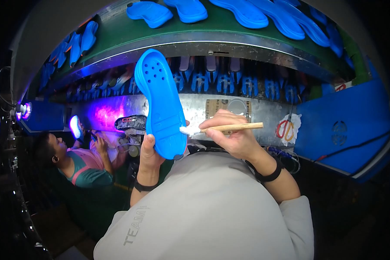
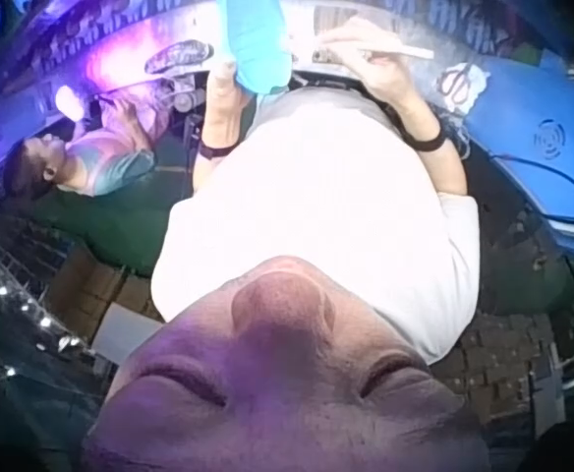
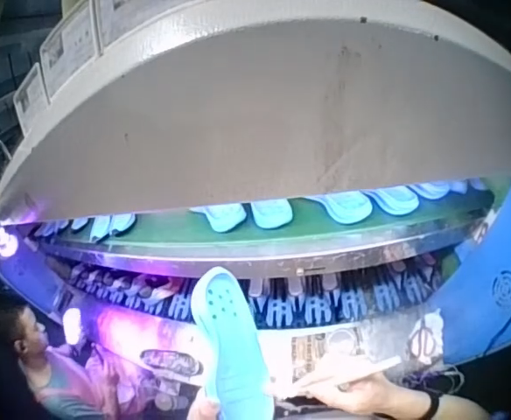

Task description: Applying adhesive to blue shoe soles using a brush and placing them on a conveyor.

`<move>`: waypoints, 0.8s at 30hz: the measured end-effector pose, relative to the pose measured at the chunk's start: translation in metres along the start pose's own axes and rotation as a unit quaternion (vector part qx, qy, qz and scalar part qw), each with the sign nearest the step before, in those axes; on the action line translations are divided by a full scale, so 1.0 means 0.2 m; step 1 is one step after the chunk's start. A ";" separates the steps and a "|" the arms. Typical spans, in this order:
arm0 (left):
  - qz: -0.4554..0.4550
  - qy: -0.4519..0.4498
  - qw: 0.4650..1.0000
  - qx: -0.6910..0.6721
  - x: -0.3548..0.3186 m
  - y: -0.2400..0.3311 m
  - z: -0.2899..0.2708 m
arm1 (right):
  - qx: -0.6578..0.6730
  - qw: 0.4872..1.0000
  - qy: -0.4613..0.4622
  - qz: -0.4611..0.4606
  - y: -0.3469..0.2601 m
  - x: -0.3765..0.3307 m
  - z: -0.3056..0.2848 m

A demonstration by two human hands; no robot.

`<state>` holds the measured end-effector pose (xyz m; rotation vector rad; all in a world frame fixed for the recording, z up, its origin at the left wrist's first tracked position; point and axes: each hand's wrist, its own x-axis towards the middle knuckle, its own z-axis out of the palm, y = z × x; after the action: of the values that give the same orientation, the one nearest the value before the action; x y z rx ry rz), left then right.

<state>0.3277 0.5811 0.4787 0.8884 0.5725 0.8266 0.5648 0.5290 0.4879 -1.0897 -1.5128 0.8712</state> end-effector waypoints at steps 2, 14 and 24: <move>0.004 -0.001 1.000 0.006 0.01 -0.02 -0.04 | 0.005 1.000 -0.009 -0.001 -0.02 0.00 0.00; 0.004 -0.012 1.000 0.027 -0.01 0.01 -0.02 | -0.009 1.000 0.027 -0.008 -0.05 0.03 -0.01; 0.028 0.014 0.998 0.054 -0.02 -0.02 -0.06 | -0.111 0.992 0.001 -0.066 -0.06 0.01 0.02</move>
<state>0.3186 0.5821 0.4697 0.9974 0.6236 0.8659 0.5585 0.5263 0.4996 -1.1333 -1.6891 0.6207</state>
